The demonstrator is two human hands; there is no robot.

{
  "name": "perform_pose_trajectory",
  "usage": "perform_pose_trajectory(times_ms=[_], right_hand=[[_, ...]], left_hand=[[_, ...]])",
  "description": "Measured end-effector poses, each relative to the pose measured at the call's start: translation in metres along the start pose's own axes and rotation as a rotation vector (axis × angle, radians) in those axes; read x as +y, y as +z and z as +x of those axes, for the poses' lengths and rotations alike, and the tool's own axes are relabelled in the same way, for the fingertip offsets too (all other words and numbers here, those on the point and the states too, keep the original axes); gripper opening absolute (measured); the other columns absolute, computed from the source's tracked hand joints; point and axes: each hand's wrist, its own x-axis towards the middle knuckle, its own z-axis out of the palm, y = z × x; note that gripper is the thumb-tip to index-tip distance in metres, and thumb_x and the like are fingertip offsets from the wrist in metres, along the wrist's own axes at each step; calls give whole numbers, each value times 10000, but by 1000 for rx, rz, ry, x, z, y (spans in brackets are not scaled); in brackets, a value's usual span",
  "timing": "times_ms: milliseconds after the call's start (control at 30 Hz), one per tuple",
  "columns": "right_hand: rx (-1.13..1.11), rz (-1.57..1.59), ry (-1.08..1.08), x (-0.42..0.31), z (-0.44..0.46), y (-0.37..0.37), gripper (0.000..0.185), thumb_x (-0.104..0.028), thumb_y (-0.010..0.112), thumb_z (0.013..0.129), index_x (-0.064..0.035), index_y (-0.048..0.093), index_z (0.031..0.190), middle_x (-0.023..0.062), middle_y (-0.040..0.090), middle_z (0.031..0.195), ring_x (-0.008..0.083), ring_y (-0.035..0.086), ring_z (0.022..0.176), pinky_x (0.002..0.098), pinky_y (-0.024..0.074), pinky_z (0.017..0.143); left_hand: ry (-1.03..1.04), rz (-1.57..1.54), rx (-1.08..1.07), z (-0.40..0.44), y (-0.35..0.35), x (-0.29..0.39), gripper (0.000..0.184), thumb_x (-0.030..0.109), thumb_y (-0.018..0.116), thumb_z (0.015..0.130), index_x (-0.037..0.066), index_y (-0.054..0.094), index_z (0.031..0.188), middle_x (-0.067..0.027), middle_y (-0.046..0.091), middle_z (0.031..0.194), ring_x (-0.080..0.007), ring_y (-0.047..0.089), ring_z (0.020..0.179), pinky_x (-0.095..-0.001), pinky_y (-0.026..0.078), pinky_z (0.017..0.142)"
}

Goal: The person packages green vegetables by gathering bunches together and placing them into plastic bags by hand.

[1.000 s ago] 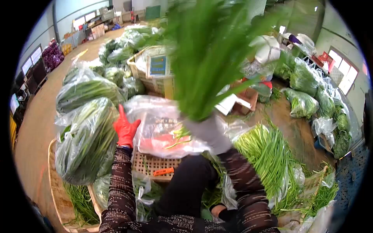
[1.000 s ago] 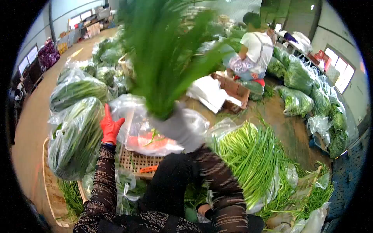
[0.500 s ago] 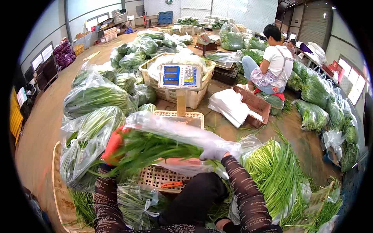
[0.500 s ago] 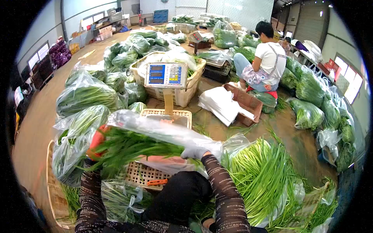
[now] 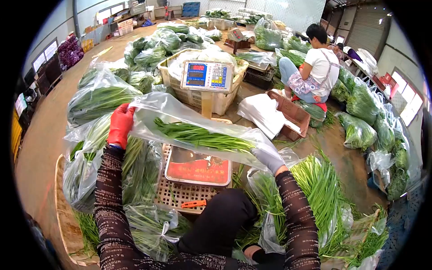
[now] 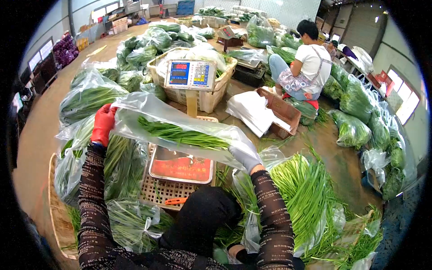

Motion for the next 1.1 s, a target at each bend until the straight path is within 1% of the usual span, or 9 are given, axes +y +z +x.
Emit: perform_pose_trajectory(times_ms=[133, 267, 333, 533, 633, 833, 900, 1067, 1100], right_hand=[[65, 229, -274, -48, -32, -32, 387, -52, 576, 821, -11, 493, 1197, 68, 573, 1101, 160, 536, 1004, 280, 422, 876], [-87, 906, -15, -99, -88, -86, 306, -94, 600, 851, 39, 545, 1120, 62, 603, 1046, 109, 547, 951, 259, 433, 858], [58, 815, 25, -105, -135, -112, 301, -105, 598, 847, 35, 554, 1110, 59, 618, 988, 106, 550, 921, 248, 436, 841], [573, 729, 457, -1, -278, -123, 267, -122, 587, 838, 42, 572, 1049, 76, 626, 899, 121, 589, 801, 239, 473, 732], [794, 603, 752, 77, -354, -78, 239, -124, 571, 816, 41, 585, 988, 85, 632, 851, 123, 585, 708, 234, 476, 654], [745, -246, 962, 112, -424, 9, 369, -269, 612, 793, 63, 580, 950, 157, 634, 778, 275, 621, 701, 364, 494, 655], [632, -172, 1303, 98, -421, 13, 538, -366, 674, 745, 88, 542, 1001, 279, 605, 909, 415, 587, 864, 416, 460, 784], [599, -395, 1284, 125, -430, 70, 899, -600, 702, 623, 127, 473, 1099, 304, 556, 1047, 388, 549, 1000, 420, 424, 860], [641, 64, 1278, 106, -424, 49, 802, -483, 754, 629, 117, 485, 1087, 279, 574, 1006, 369, 565, 950, 412, 433, 835]], left_hand=[[105, 77, 93, 7, -1, 5, 278, 285, 607, 853, 54, 643, 1004, -53, 649, 734, -100, 526, 528, -270, 421, 482], [7, -57, -294, 39, -20, -16, 454, 272, 619, 845, 112, 491, 1250, -100, 616, 1026, -134, 565, 735, -281, 462, 589], [52, -78, -348, 19, -29, 13, 615, 223, 635, 830, 183, 347, 1372, -174, 414, 1314, -237, 431, 1176, -339, 356, 972], [544, -147, 209, -88, -22, 123, 474, 165, 510, 889, 3, 400, 1321, -156, 440, 1324, -243, 395, 1237, -362, 281, 1043], [606, -286, -118, -175, 16, 171, 388, 81, 474, 869, -15, 486, 1245, -132, 509, 1260, -232, 455, 1185, -346, 287, 1040], [-92, -907, -1527, -381, 155, 184, 307, -2, 524, 857, 9, 542, 1163, -83, 609, 1083, -161, 557, 1043, -291, 426, 919], [-225, -875, -1727, -440, 183, 188, 313, 22, 530, 875, 9, 521, 1188, -96, 605, 1095, -160, 559, 1045, -286, 433, 916], [-296, -768, -1691, -529, 245, 178, 333, 119, 571, 858, 6, 524, 1167, -111, 602, 1096, -164, 567, 1019, -279, 448, 870], [-228, -756, -1677, -533, 253, 177, 384, 171, 588, 849, 7, 506, 1186, -110, 598, 1099, -165, 570, 1009, -278, 453, 852]])
